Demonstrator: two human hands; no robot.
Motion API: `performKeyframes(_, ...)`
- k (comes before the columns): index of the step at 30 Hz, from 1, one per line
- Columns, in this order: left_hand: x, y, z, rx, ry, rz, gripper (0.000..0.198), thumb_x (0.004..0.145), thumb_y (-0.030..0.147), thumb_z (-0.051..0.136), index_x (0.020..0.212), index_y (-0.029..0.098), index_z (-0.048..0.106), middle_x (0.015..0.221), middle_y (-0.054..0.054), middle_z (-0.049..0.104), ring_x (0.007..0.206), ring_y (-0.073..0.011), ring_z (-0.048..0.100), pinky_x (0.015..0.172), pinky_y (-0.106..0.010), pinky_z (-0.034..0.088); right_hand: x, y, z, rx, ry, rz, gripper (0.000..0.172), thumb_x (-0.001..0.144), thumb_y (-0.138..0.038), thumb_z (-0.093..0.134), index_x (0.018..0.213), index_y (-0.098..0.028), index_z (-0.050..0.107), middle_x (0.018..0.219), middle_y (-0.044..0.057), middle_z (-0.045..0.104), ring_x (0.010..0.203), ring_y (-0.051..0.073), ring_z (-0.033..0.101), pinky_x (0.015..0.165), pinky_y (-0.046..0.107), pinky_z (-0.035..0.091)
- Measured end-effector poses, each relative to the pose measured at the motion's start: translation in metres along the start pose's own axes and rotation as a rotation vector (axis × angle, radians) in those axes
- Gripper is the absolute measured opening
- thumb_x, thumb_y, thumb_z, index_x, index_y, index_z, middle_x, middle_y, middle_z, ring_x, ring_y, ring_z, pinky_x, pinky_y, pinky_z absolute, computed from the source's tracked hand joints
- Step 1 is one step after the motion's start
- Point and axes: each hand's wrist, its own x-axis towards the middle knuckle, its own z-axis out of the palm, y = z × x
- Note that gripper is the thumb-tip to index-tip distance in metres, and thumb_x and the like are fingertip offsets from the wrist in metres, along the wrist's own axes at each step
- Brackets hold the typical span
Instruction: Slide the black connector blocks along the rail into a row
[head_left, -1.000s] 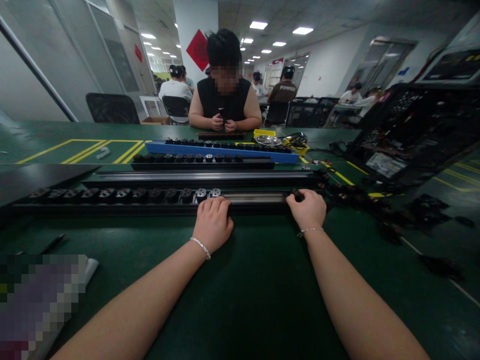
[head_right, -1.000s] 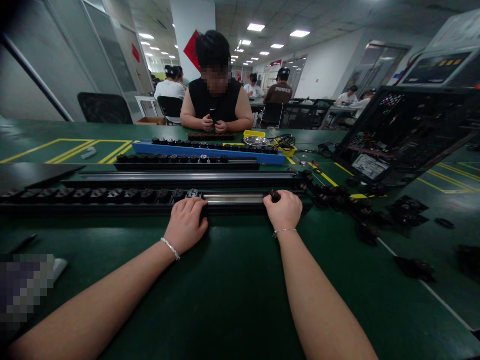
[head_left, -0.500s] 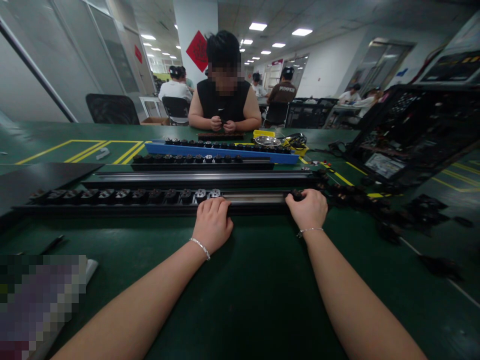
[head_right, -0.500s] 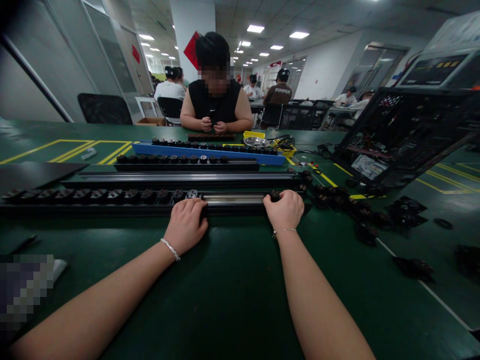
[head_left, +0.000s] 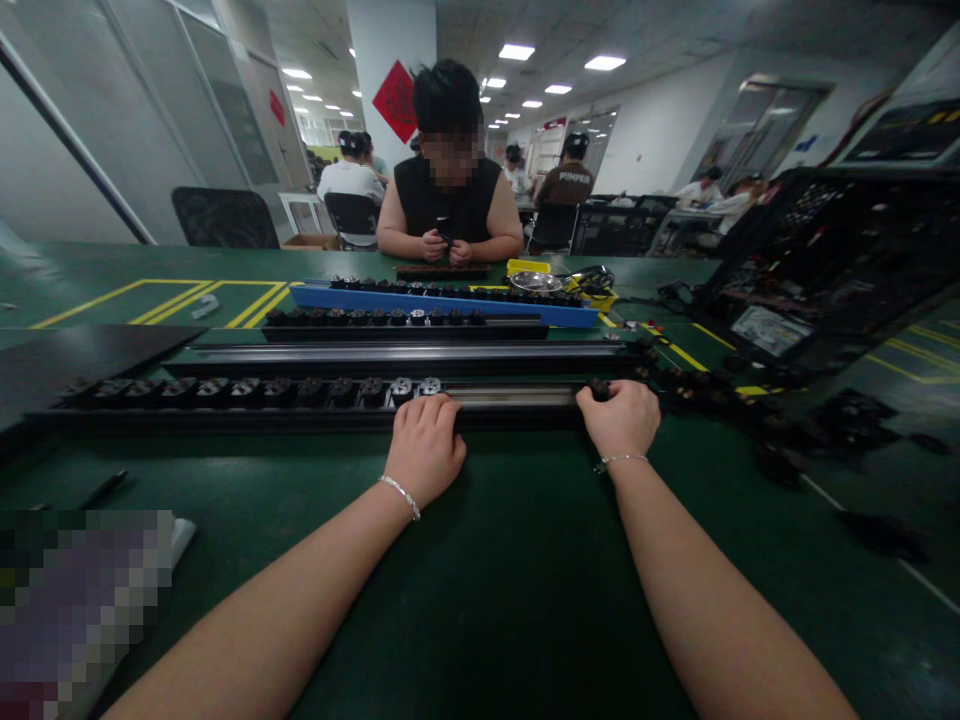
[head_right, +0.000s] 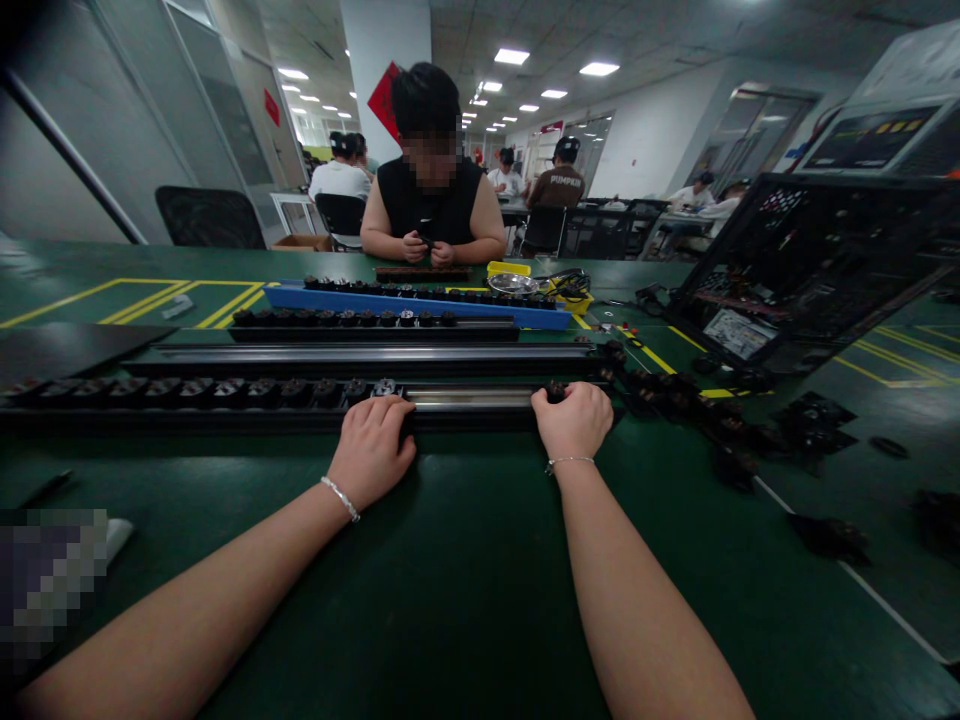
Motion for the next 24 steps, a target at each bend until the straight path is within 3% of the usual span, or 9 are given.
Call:
performKeyframes(9, -0.0002, -0.0002, 0.0002, 0.0, 0.002, -0.003, 0.036, 0.076, 0.02, 0.05, 0.111, 0.019, 0.055, 0.112, -0.01, 0.058, 0.108, -0.0269, 0.048, 0.095, -0.043, 0.035, -0.0005, 0.0019, -0.0006, -0.003, 0.045, 0.014, 0.023, 0.064, -0.04, 0.056, 0.068, -0.018, 0.056, 0.079, 0.011, 0.059, 0.081, 0.026, 0.051, 0.077, 0.04, 0.039)
performKeyframes(24, -0.0002, -0.0003, -0.0006, 0.01, -0.005, -0.001, 0.035, 0.077, 0.02, 0.048, 0.111, 0.018, 0.055, 0.112, -0.009, 0.058, 0.108, -0.0266, 0.048, 0.095, -0.041, 0.035, 0.0052, 0.0076, -0.0012, -0.013, 0.015, 0.078, 0.025, 0.063, -0.04, 0.056, 0.071, -0.016, 0.058, 0.081, 0.014, 0.06, 0.082, 0.028, 0.051, 0.079, 0.042, 0.039)
